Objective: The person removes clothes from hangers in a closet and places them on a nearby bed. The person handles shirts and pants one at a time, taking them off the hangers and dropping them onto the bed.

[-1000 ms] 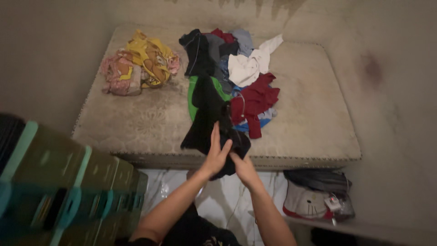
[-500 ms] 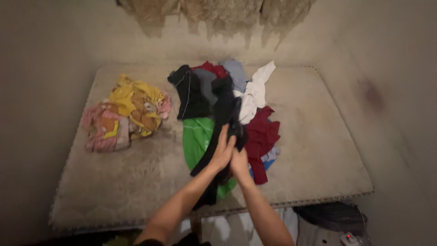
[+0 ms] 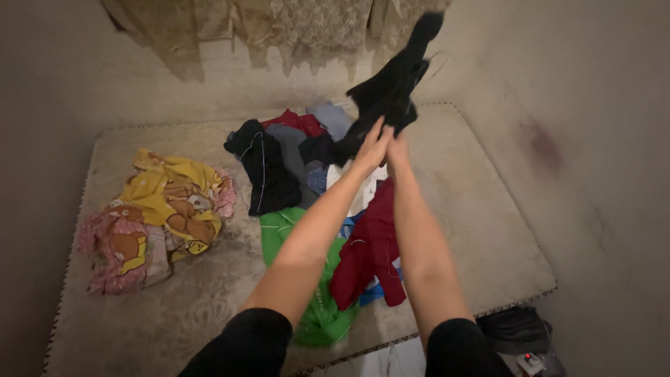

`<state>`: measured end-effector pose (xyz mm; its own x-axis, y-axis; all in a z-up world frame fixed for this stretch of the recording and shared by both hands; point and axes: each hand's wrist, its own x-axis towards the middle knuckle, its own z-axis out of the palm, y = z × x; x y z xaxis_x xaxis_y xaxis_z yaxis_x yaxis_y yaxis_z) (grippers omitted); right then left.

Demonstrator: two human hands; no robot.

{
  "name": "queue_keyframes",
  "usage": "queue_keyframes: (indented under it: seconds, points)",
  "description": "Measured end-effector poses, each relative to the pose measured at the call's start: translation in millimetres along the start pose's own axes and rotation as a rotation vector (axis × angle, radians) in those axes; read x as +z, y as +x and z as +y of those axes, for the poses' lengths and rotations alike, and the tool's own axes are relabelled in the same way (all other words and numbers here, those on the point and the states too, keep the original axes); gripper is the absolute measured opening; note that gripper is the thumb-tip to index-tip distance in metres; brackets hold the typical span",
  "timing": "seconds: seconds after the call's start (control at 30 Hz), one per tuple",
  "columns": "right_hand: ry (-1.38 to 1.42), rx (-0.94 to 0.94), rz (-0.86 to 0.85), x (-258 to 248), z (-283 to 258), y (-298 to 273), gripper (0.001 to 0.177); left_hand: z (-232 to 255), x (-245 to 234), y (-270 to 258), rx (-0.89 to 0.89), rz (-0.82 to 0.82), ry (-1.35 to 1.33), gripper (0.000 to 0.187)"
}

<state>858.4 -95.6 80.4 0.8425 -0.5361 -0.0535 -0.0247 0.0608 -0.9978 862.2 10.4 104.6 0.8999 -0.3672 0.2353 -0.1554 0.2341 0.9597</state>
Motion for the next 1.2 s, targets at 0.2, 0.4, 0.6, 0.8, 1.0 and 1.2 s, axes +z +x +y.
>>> queue_keyframes:
  seconds: [0.2, 0.4, 0.6, 0.8, 1.0, 1.2]
  points:
    - [0.09, 0.305, -0.038, -21.4, 125.9, -56.0, 0.056, -104.1, -8.5, -78.2, -0.266, -0.085, 0.037, 0.072]
    - [0.351, 0.53, 0.044, -55.6, 189.8, -207.9, 0.068, -165.9, 1.5, -227.1, -0.467, -0.07, -0.017, 0.075]
    - [0.334, 0.384, 0.007, -133.4, 202.0, -321.8, 0.063, -158.7, 44.8, -339.5, -0.504, -0.169, -0.186, 0.073]
    - [0.244, 0.313, -0.099, -241.0, 197.7, -443.1, 0.066, -137.7, 100.1, -472.5, -0.328, -0.298, -0.108, 0.068]
    - [0.247, 0.257, -0.047, -329.7, 200.1, -579.9, 0.069, -99.9, 162.1, -594.8, -0.377, -0.45, -0.198, 0.066]
    - [0.299, 0.273, 0.241, -406.5, 171.9, -691.2, 0.065, -61.5, 238.2, -669.9, -0.541, -0.741, -0.181, 0.059]
